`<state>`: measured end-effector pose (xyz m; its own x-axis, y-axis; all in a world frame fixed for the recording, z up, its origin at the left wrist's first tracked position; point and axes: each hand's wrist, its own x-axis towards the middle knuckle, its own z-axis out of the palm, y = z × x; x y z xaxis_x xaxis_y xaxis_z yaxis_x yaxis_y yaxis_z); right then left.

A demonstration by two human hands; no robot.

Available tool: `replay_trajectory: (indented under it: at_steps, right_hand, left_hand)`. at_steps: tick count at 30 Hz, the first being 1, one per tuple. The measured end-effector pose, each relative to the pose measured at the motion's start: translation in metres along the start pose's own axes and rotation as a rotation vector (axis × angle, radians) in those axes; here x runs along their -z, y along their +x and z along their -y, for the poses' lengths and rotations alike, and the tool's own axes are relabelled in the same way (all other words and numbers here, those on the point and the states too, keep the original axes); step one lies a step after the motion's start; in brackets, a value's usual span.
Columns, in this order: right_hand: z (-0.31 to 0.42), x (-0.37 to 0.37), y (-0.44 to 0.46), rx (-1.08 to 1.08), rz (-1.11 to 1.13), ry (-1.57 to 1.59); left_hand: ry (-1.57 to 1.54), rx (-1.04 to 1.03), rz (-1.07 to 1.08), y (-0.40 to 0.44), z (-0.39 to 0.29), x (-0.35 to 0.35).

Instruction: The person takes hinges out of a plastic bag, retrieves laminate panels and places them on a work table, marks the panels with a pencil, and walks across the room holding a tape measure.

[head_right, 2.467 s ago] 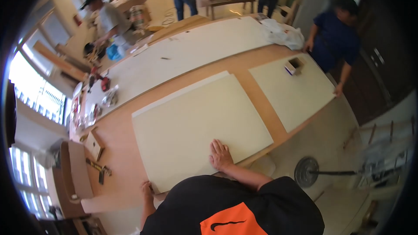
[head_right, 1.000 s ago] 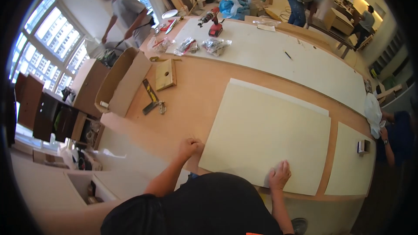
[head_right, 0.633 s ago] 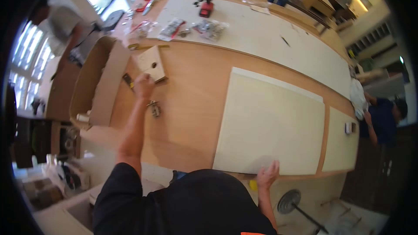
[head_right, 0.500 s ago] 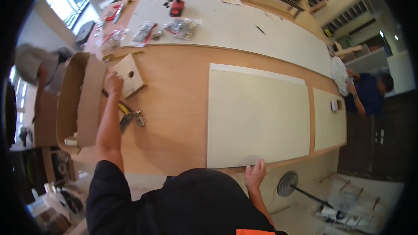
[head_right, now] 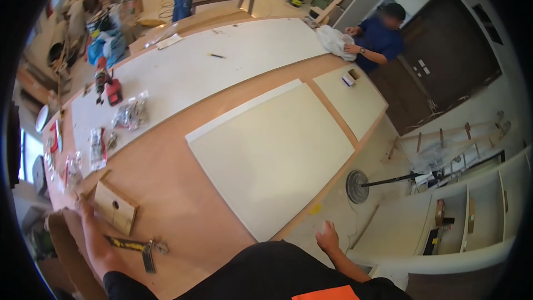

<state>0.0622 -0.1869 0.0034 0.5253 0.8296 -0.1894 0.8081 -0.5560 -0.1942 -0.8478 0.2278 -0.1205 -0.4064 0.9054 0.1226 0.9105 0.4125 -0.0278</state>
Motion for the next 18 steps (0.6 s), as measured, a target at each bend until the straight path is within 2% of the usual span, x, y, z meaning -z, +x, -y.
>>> replay_trajectory:
  at_steps: [1, 4, 5, 8, 11, 14, 16, 18]
  right_hand:
    - [0.002, 0.004, -0.002, -0.014, 0.028, -0.002]
    - [-0.008, 0.004, -0.006, -0.012, 0.064, -0.037]
    - [-0.014, 0.001, -0.005, -0.006, 0.069, -0.028]
    - [-0.024, -0.002, -0.002, 0.012, 0.109, 0.001]
    - [-0.020, -0.008, 0.005, 0.028, 0.139, 0.043]
    - [-0.018, -0.013, 0.012, 0.050, 0.170, 0.050]
    - [-0.007, -0.006, 0.015, 0.023, 0.248, 0.026]
    - [-0.003, -0.007, 0.016, 0.082, 0.184, 0.071]
  left_hand:
    - [0.006, 0.095, -0.017, 0.004, -0.014, -0.002]
    - [0.114, -0.032, -0.119, 0.004, -0.007, -0.020]
    - [0.067, 0.031, -0.134, -0.005, -0.020, -0.006]
    - [-0.063, 0.171, 0.156, -0.018, -0.049, 0.040]
    - [-0.118, 0.057, 0.042, -0.023, -0.038, 0.030]
    - [-0.128, -0.018, -0.251, -0.013, -0.020, 0.006]
    - [-0.115, -0.048, -0.312, -0.021, -0.030, 0.025]
    - [-0.043, -0.137, -0.403, -0.055, -0.071, 0.078]
